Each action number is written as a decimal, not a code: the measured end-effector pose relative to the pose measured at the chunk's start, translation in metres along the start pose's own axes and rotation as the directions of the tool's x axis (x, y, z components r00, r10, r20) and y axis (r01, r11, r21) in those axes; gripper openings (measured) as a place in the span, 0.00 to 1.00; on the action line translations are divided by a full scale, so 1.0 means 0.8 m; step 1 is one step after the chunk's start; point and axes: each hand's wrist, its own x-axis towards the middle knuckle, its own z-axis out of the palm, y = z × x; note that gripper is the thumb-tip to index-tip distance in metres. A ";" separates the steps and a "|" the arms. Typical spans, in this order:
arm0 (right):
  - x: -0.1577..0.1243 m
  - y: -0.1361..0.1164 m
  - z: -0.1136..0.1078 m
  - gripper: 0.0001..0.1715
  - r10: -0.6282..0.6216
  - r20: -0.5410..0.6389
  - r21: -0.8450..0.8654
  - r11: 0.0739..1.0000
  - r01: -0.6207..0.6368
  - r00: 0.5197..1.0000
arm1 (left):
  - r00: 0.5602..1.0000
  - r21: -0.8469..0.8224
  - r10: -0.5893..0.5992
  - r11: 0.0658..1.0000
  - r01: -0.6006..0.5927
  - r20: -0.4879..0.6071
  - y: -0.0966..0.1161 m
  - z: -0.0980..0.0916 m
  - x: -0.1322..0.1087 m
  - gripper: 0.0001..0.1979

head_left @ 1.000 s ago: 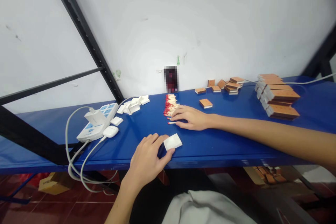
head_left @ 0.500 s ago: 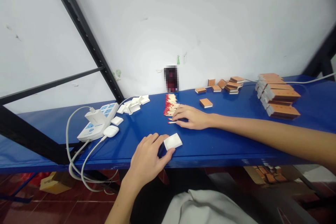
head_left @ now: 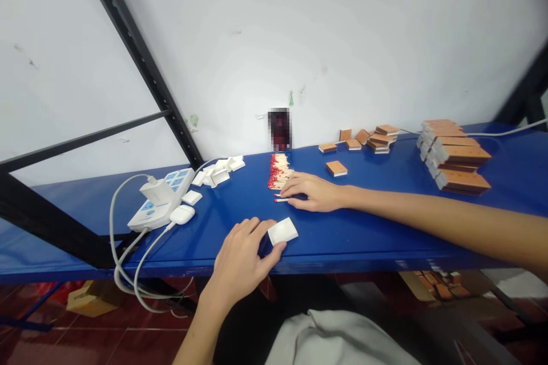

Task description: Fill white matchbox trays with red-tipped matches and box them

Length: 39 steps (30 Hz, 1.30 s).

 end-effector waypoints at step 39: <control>0.001 -0.011 -0.007 0.24 0.231 0.089 -0.083 0.971 -0.224 0.969 | 1.000 -0.014 -0.019 1.000 0.019 0.006 -0.001 0.003 -0.002 0.18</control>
